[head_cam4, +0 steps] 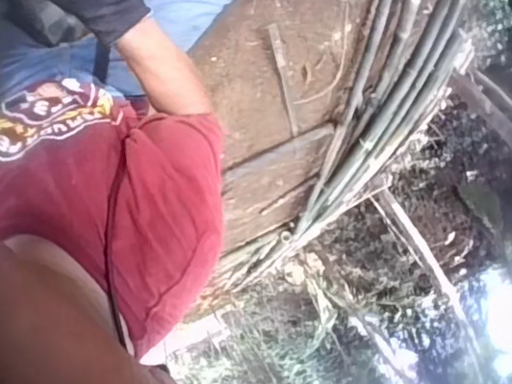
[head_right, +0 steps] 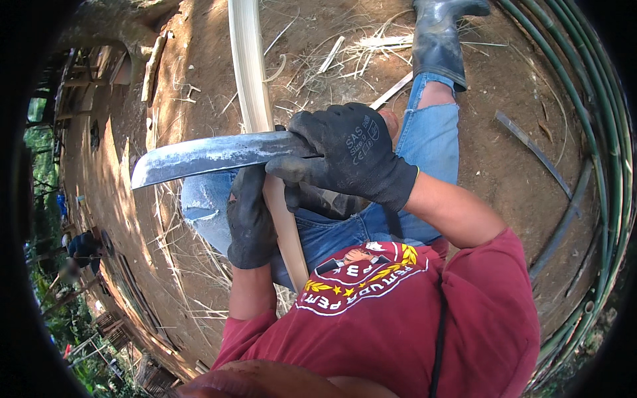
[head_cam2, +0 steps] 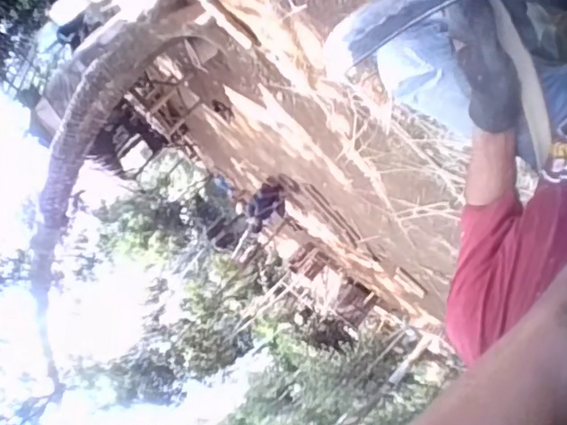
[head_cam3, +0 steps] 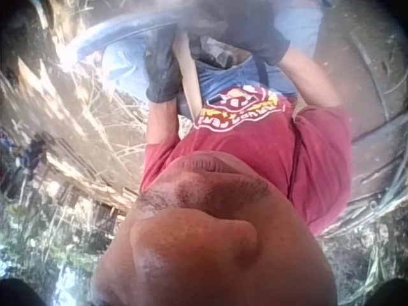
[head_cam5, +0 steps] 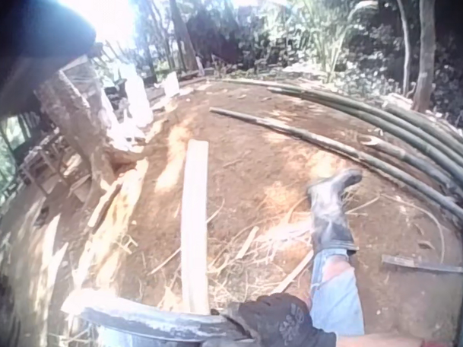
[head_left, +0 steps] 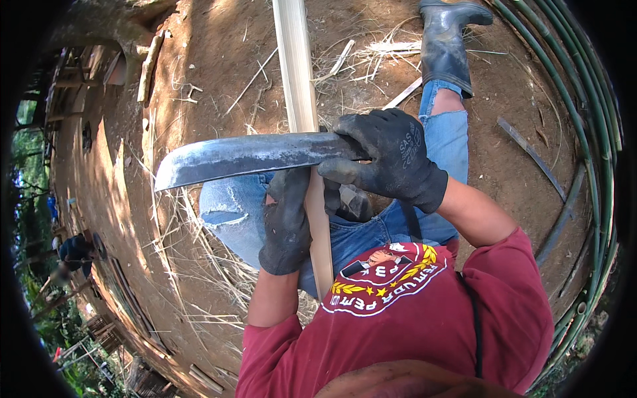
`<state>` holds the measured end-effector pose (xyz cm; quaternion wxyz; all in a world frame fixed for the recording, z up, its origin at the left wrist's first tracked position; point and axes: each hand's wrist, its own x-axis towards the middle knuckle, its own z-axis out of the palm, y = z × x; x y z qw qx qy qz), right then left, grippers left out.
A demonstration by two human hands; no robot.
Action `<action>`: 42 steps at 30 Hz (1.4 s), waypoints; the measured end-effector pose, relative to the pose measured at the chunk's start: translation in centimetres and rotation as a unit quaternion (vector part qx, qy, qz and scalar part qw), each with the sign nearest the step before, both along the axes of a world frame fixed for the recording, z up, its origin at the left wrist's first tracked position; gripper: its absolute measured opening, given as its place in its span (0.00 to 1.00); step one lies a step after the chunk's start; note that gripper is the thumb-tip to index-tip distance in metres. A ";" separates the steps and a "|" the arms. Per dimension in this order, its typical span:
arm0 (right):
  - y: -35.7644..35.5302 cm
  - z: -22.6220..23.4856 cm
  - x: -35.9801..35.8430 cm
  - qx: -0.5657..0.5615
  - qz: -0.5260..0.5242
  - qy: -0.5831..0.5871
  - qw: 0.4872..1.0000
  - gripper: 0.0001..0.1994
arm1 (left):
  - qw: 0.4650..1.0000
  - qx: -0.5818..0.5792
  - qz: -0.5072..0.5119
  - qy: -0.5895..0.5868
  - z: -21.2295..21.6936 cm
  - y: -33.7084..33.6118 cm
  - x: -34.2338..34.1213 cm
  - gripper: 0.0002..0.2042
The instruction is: The person sits on the ground and uses a machete to split a long bamboo pole into thin strips. They hold the bamboo vertically and repeatedly strike it with the blade to separate the layers, then peel away the resulting strips.
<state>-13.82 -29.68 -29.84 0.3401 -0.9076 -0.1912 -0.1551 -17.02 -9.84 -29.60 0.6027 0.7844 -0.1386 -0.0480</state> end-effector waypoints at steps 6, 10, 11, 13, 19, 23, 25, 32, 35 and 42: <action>-0.4 -0.9 1.1 -0.040 0.000 -0.078 0.996 0.26 | 0.992 -0.035 0.007 0.119 1.4 -0.4 0.5 0.19; -2.1 0.0 2.7 -0.072 -0.055 -0.107 0.990 0.26 | 0.920 -0.261 0.017 0.291 1.5 -0.7 0.4 0.25; -2.5 0.0 3.1 -0.071 -0.050 -0.114 0.990 0.26 | 0.922 -0.250 0.022 0.296 1.8 -0.8 0.4 0.26; -3.2 0.2 3.9 -0.070 -0.038 -0.133 0.988 0.25 | 0.925 -0.256 0.013 0.280 1.6 -0.8 0.5 0.27; -4.4 0.6 5.7 -0.084 0.007 -0.159 0.984 0.24 | 0.934 -0.246 0.004 0.261 1.7 -0.9 0.6 0.28; -5.0 1.1 6.8 -0.115 0.026 -0.181 0.976 0.23 | 0.937 -0.237 -0.002 0.259 1.6 -0.8 0.8 0.28; -5.4 1.2 7.5 -0.121 0.031 -0.208 0.970 0.23 | 0.940 -0.227 0.000 0.254 1.6 -0.6 0.8 0.28; -7.7 1.9 10.4 -0.199 0.059 -0.242 0.948 0.20 | 0.930 -0.227 0.017 0.290 2.6 -0.8 1.1 0.26; -8.0 2.4 12.1 -0.234 0.071 -0.298 0.923 0.19 | 0.920 -0.273 0.020 0.279 2.3 -0.7 1.1 0.28; -20.9 7.9 21.6 -0.185 -0.392 -0.081 0.897 0.32 | 0.919 -0.278 -0.020 0.278 2.4 0.2 0.6 0.29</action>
